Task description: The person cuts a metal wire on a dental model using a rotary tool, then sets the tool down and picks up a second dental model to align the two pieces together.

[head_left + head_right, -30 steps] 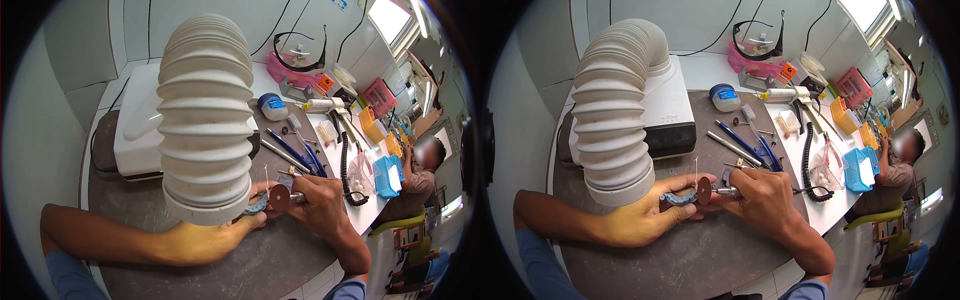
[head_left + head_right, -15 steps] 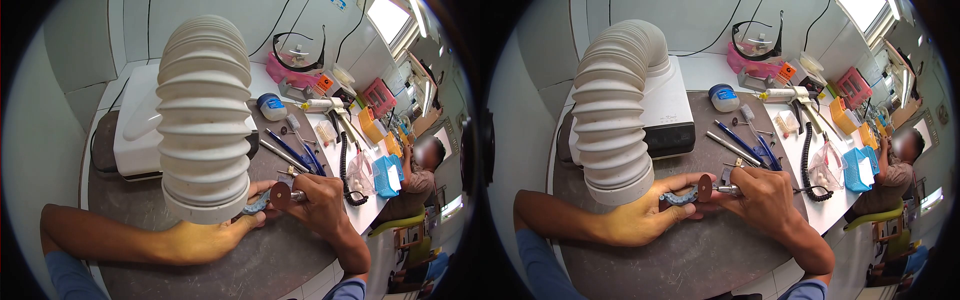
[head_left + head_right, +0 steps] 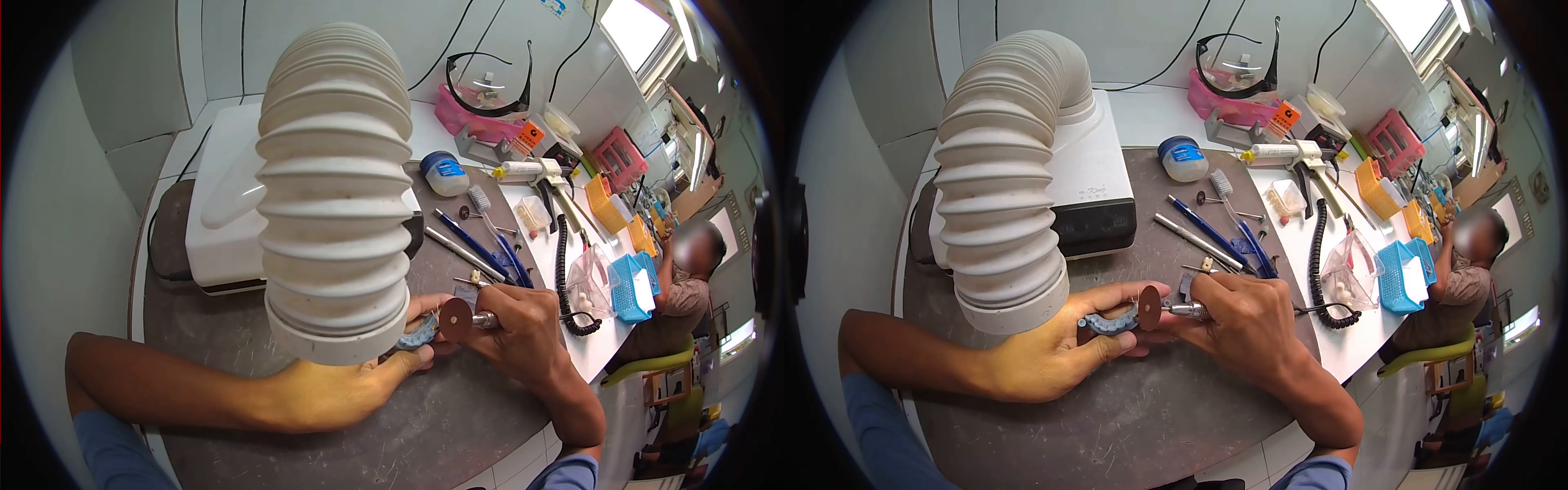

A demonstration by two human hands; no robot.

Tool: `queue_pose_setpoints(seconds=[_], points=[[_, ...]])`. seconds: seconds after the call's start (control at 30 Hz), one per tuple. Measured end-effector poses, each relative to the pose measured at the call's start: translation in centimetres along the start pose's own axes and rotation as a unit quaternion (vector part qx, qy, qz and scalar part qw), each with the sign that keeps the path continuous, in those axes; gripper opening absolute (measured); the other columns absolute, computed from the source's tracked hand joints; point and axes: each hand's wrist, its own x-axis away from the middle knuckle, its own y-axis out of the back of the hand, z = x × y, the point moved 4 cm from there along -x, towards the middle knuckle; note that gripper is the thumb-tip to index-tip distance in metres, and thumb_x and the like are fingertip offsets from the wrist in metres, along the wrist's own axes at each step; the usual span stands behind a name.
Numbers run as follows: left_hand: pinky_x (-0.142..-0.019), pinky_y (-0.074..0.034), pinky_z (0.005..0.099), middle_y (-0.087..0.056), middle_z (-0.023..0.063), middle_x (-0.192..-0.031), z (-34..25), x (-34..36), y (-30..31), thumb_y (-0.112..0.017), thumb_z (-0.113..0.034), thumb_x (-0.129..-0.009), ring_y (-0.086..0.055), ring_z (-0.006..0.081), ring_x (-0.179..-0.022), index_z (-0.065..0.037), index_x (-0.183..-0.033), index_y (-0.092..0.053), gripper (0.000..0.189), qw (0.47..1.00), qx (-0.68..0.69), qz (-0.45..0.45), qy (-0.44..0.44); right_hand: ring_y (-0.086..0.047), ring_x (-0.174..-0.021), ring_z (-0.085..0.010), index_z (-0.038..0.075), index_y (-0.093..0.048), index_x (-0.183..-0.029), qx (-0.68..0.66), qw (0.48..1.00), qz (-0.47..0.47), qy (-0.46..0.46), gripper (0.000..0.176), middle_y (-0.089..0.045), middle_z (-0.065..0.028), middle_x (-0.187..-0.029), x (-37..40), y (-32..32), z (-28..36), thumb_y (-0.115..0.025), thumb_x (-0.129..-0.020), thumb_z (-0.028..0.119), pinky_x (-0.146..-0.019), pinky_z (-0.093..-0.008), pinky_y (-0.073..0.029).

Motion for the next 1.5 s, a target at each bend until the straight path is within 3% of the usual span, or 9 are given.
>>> queue_pose_setpoints(seconds=[1.27,1.5], points=[[-0.110,-0.041,0.0299,-0.055,0.0122,-0.133,0.0,0.0,0.0,-0.048,-0.006,-0.102,-0.052,0.0162,-0.127,-0.001,-0.148,-0.031,0.048,1.000,-0.002,0.004,-0.023,-0.057,-0.048,-0.0201,0.009,-0.052,-0.067,0.004,1.000,0.010,0.007,0.043,-0.051,-0.0039,-0.055,-0.1,0.1,0.3,-0.085,-0.070,0.036,-0.044,-0.0341,-0.042],[-0.109,-0.042,0.0328,-0.054,0.0141,-0.136,-0.3,0.0,0.2,-0.049,-0.014,-0.103,-0.052,0.0182,-0.128,-0.002,-0.148,-0.031,0.050,0.997,0.069,0.023,0.039,-0.056,-0.046,-0.0181,0.008,-0.053,-0.068,0.019,0.999,-0.028,0.011,0.045,-0.051,-0.0040,-0.055,-0.1,1.2,0.3,-0.085,-0.071,0.041,-0.041,-0.0327,-0.041]])
